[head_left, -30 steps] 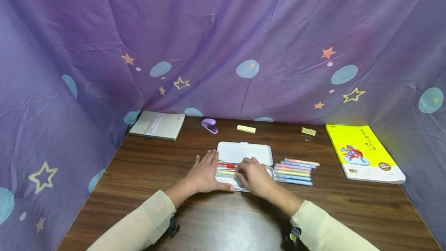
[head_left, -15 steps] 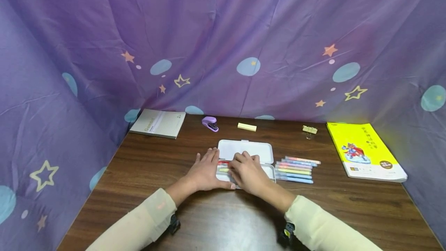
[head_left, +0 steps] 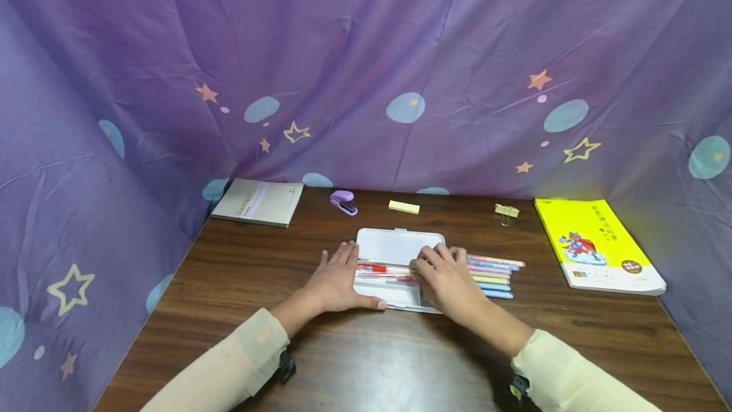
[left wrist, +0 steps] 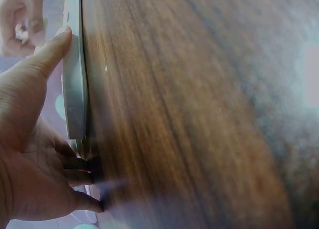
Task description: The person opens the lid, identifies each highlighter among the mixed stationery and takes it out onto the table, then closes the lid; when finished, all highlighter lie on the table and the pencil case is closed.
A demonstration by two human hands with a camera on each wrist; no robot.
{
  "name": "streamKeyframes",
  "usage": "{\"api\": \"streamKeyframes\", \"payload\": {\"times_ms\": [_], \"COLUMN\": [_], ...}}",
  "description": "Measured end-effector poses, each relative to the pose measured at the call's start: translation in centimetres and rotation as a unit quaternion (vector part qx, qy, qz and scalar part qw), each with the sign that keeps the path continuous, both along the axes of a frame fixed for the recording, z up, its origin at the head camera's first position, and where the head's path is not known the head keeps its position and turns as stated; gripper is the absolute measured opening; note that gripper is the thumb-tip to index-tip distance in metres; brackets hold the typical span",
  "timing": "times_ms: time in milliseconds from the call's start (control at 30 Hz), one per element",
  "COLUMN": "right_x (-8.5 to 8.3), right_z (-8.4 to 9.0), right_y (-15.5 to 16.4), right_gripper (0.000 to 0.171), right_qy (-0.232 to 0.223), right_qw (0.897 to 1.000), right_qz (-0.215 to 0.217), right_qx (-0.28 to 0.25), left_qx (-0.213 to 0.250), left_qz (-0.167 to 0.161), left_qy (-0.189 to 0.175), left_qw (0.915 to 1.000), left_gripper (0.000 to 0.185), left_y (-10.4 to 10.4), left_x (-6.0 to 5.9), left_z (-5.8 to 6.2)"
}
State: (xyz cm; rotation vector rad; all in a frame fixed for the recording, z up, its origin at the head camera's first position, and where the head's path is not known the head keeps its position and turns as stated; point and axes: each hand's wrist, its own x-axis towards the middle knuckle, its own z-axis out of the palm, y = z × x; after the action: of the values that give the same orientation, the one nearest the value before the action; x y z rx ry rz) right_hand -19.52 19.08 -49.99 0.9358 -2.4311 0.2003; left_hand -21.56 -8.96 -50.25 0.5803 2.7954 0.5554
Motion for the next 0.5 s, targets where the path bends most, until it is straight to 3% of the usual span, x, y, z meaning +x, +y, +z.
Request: {"api": "streamKeyframes", "payload": {"times_ms": [333, 500], "right_x": [2.2, 3.3], "right_z": [-0.9, -1.6], "right_y": [6.9, 9.5], "right_gripper": [0.023, 0.013], "right_qy": [0.008, 0.021], "right_qw": [0.999, 0.999], "right_qz": [-0.036, -0.037], "right_qx": [0.01, 0.02], "left_qx": [-0.005, -0.004], "left_qz": [-0.002, -0.001], "left_qy": [-0.005, -0.003], "left_qw": [1.0, 1.0], "left_gripper": [0.146, 0.145], "left_y": [0.1, 0.2], "left_x": [0.1, 0.2], "left_z": [-0.1, 0.2]}}
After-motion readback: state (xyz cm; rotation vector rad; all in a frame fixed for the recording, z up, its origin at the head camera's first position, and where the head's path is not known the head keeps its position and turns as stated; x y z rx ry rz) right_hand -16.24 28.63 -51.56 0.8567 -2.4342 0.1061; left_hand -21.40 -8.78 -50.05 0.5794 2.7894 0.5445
